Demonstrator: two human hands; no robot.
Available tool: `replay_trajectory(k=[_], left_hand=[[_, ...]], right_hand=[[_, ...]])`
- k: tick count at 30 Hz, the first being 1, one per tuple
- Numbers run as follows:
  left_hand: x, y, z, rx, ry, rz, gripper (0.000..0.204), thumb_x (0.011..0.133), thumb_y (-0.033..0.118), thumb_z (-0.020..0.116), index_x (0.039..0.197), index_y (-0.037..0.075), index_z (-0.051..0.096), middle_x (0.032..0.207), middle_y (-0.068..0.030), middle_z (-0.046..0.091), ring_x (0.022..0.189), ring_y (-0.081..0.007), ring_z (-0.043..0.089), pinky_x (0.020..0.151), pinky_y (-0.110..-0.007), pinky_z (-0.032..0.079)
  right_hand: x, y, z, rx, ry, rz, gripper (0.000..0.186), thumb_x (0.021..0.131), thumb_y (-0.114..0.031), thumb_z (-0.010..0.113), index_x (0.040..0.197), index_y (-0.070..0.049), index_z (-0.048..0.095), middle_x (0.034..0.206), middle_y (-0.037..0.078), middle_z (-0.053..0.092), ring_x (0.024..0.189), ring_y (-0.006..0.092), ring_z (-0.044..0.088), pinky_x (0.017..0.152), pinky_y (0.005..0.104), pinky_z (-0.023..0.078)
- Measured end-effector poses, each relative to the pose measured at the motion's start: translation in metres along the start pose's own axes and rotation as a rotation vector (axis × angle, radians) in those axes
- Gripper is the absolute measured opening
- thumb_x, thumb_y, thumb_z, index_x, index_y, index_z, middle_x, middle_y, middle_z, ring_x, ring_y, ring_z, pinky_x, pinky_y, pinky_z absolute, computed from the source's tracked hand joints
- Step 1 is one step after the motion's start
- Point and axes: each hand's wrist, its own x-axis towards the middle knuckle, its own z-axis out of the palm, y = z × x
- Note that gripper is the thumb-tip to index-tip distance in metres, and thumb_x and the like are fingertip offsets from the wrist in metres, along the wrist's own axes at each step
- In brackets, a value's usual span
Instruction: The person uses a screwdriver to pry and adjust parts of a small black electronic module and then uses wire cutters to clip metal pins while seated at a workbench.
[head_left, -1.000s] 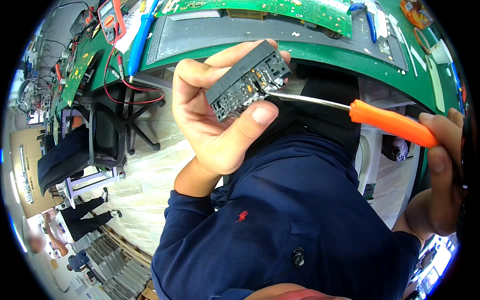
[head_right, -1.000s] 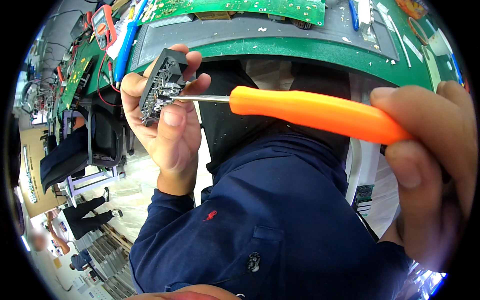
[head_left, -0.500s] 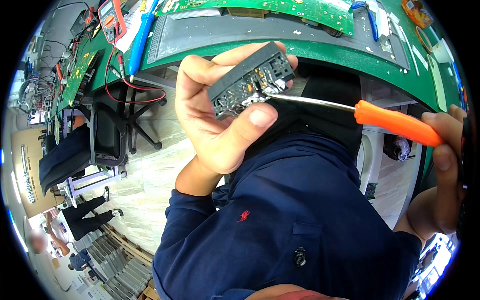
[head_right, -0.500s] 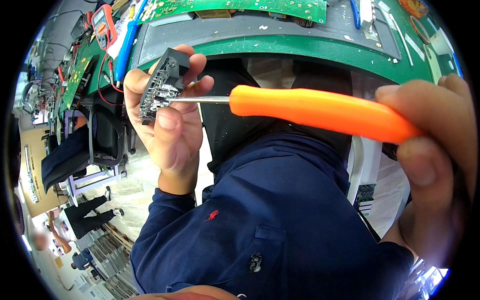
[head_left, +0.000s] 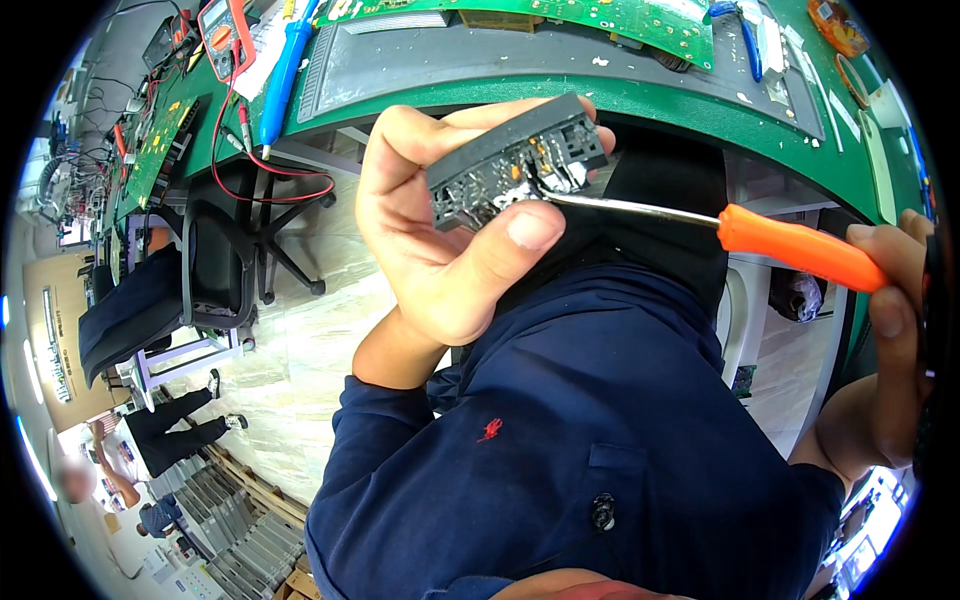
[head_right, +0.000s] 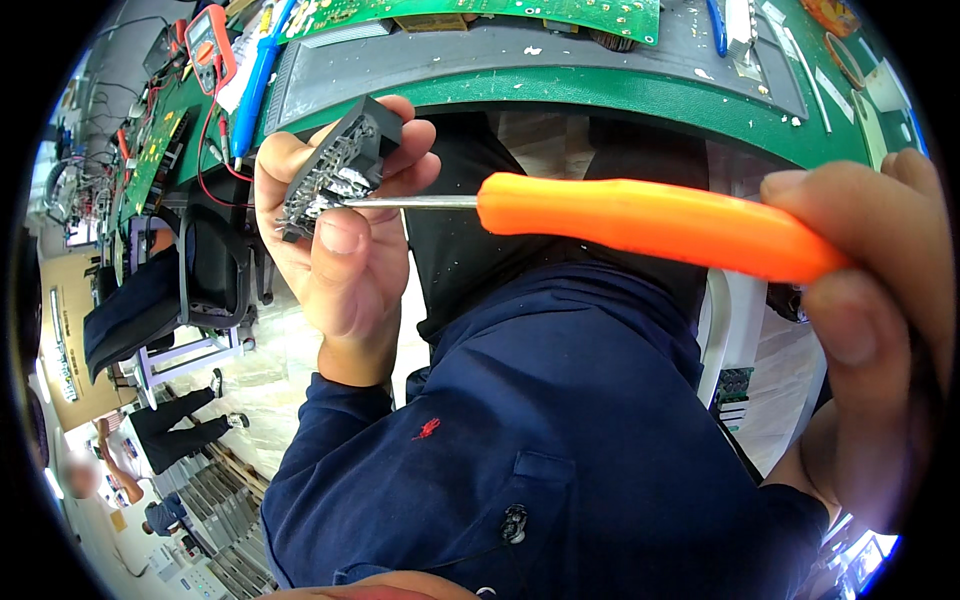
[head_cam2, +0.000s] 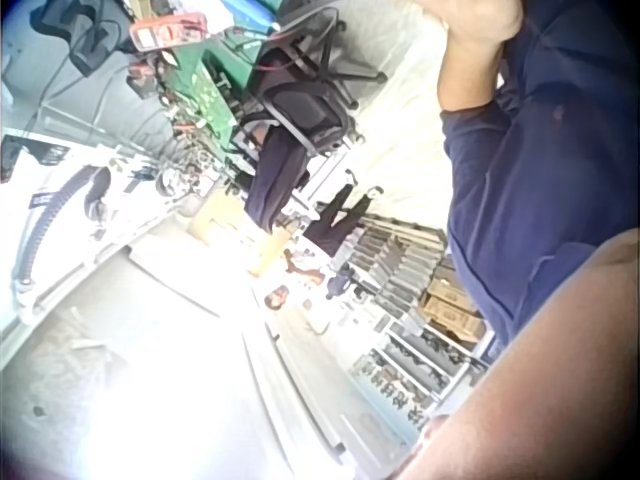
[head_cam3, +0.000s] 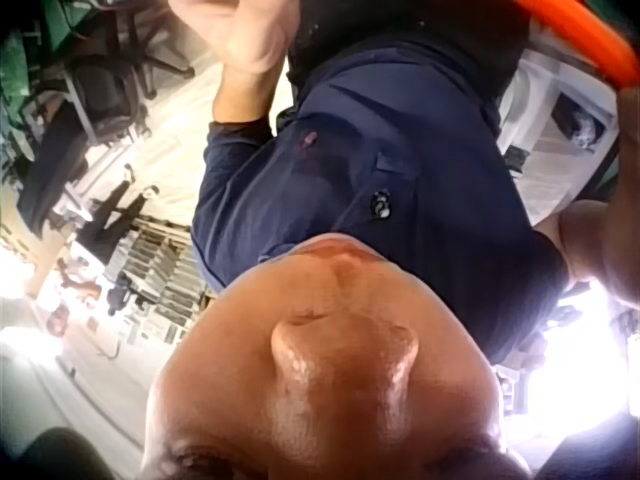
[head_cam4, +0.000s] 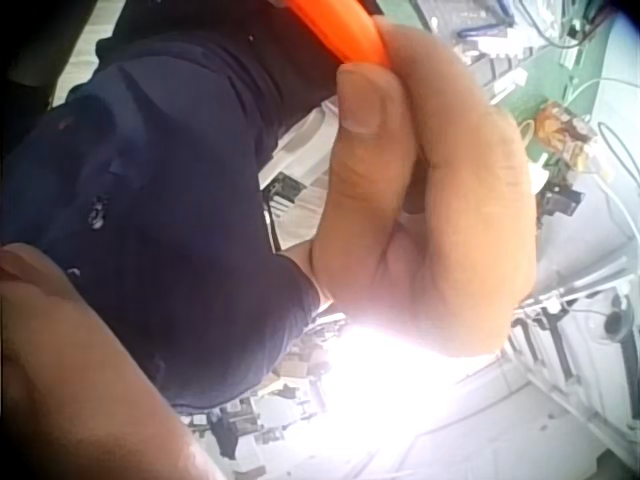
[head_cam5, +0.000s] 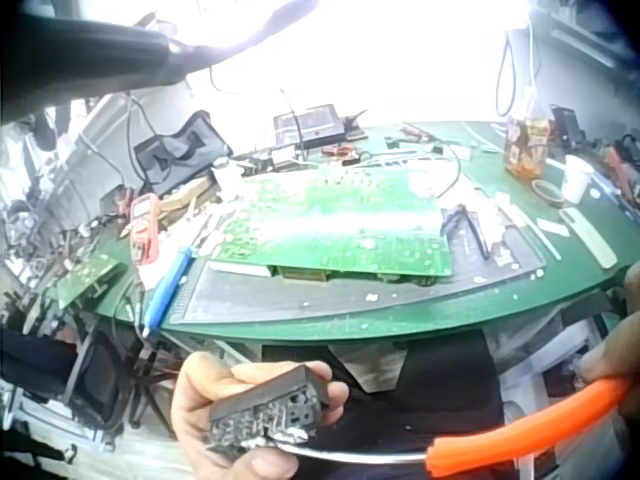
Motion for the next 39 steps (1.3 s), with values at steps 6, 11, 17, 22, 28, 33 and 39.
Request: replay_trajectory(k=[6, 11, 17, 22, 28, 33, 39], left_hand=[[-0.004, -0.005, 0.001, -0.002, 0.057, 0.063, 0.042, 0.078, 0.018, 0.074, 0.103, 0.007, 0.042, 0.115, -0.0347, 0.053, 0.103, -0.0387, 0.061, 0.084, -0.045, 0.054], [-0.004, -0.007, 0.002, 0.047, 0.065, 0.117, 0.04, 0.078, 0.014, 0.073, 0.102, 0.007, 0.042, 0.116, -0.0347, 0.052, 0.104, -0.0394, 0.06, 0.085, -0.045, 0.054], [-0.006, -0.009, 0.0, 0.081, 0.092, 0.207, 0.038, 0.079, 0.014, 0.072, 0.097, 0.006, 0.04, 0.115, -0.0342, 0.053, 0.103, -0.0391, 0.061, 0.084, -0.044, 0.055], [-0.006, -0.006, 0.001, 0.059, 0.095, 0.213, 0.04, 0.078, 0.016, 0.073, 0.097, 0.007, 0.039, 0.115, -0.0336, 0.053, 0.103, -0.038, 0.061, 0.084, -0.043, 0.056], [-0.002, -0.002, -0.003, -0.063, -0.006, 0.077, 0.048, 0.075, 0.022, 0.078, 0.103, 0.008, 0.041, 0.12, -0.0334, 0.05, 0.104, -0.0359, 0.061, 0.084, -0.042, 0.056], [-0.001, -0.001, -0.003, -0.148, -0.027, -0.053, 0.05, 0.073, 0.021, 0.08, 0.104, 0.009, 0.042, 0.121, -0.034, 0.049, 0.105, -0.0362, 0.061, 0.084, -0.042, 0.055], [-0.003, -0.006, 0.0, -0.083, 0.008, 0.011, 0.048, 0.073, 0.016, 0.079, 0.103, 0.009, 0.043, 0.118, -0.0333, 0.051, 0.102, -0.0355, 0.062, 0.082, -0.041, 0.056]], right_hand=[[-0.001, -0.004, 0.0, -0.036, -0.055, 0.005, 0.023, 0.092, -0.005, 0.048, 0.105, 0.006, 0.063, 0.092, 0.02, 0.065, 0.088, 0.0293, 0.064, 0.092, 0.0405, 0.045], [-0.004, -0.01, 0.0, -0.081, -0.119, 0.018, 0.023, 0.093, -0.005, 0.047, 0.106, 0.006, 0.063, 0.094, 0.02, 0.066, 0.091, 0.0302, 0.065, 0.098, 0.0423, 0.043], [-0.001, -0.012, -0.009, -0.11, -0.128, -0.126, 0.023, 0.093, -0.005, 0.049, 0.109, 0.007, 0.061, 0.094, 0.022, 0.066, 0.089, 0.0311, 0.066, 0.096, 0.0402, 0.045], [-0.002, -0.013, -0.009, -0.017, -0.118, -0.104, 0.025, 0.095, -0.006, 0.046, 0.114, 0.007, 0.057, 0.095, 0.023, 0.065, 0.088, 0.0307, 0.066, 0.09, 0.0373, 0.048], [-0.004, -0.008, -0.006, 0.018, -0.082, -0.055, 0.027, 0.096, -0.007, 0.044, 0.117, 0.007, 0.055, 0.096, 0.022, 0.064, 0.088, 0.0298, 0.066, 0.089, 0.0366, 0.049], [-0.004, -0.009, -0.001, 0.067, -0.08, -0.021, 0.029, 0.096, -0.008, 0.042, 0.119, 0.006, 0.053, 0.097, 0.022, 0.064, 0.088, 0.0291, 0.066, 0.088, 0.0359, 0.049], [-0.008, -0.012, 0.002, 0.119, -0.086, 0.014, 0.03, 0.097, -0.009, 0.04, 0.122, 0.006, 0.05, 0.098, 0.022, 0.063, 0.088, 0.0282, 0.065, 0.087, 0.0351, 0.05]])
